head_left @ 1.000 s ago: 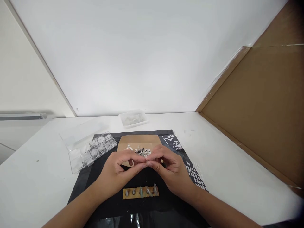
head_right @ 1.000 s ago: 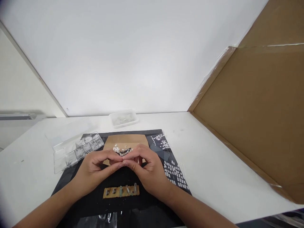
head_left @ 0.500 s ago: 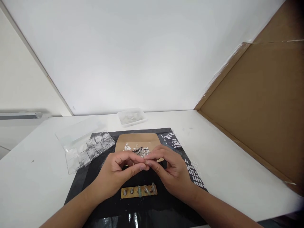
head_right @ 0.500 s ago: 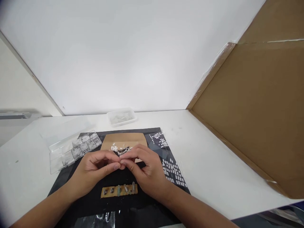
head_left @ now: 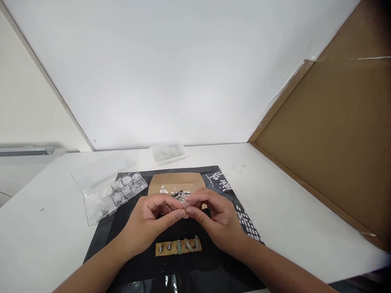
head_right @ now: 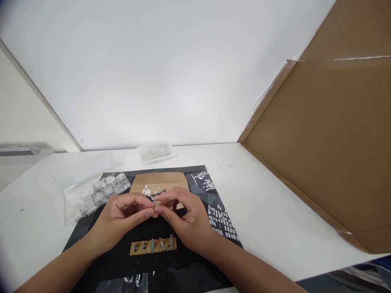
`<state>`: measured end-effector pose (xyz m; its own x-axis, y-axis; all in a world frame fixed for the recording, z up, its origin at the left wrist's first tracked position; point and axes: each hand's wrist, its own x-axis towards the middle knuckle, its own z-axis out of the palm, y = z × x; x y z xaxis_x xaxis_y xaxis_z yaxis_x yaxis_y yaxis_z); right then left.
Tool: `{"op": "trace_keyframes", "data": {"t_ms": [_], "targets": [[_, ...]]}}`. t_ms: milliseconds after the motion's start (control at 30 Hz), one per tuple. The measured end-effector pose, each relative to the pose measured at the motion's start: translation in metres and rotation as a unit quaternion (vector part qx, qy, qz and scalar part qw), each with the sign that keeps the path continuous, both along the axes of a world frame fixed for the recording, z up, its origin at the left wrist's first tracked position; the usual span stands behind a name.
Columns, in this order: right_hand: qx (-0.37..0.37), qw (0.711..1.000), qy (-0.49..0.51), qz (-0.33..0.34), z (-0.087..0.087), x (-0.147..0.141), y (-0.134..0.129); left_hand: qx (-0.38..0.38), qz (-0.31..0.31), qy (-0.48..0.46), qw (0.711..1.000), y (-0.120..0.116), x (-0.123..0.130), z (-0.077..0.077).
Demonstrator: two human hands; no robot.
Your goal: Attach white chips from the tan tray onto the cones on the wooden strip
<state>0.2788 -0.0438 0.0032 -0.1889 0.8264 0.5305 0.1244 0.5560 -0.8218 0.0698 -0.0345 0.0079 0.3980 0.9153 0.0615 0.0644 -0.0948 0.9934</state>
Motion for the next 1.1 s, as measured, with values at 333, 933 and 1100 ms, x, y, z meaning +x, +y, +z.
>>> {"op": "trace_keyframes", "data": {"t_ms": [333,933,1100], "targets": [[0.082,0.996,-0.038,-0.001,0.0006,0.0032,0.0026,-0.020,-0.010,-0.017,1.000,0.0004,0.0019,0.0001],[0.068,0.996,-0.051,-0.019,-0.0024,0.0048,-0.0005,-0.001,0.021,0.004,1.000,0.0013,0.0004,-0.0030],[0.022,0.999,-0.019,-0.024,-0.0064,0.0079,0.0028,0.097,0.051,0.072,0.991,0.0086,-0.0062,-0.0013]]}}
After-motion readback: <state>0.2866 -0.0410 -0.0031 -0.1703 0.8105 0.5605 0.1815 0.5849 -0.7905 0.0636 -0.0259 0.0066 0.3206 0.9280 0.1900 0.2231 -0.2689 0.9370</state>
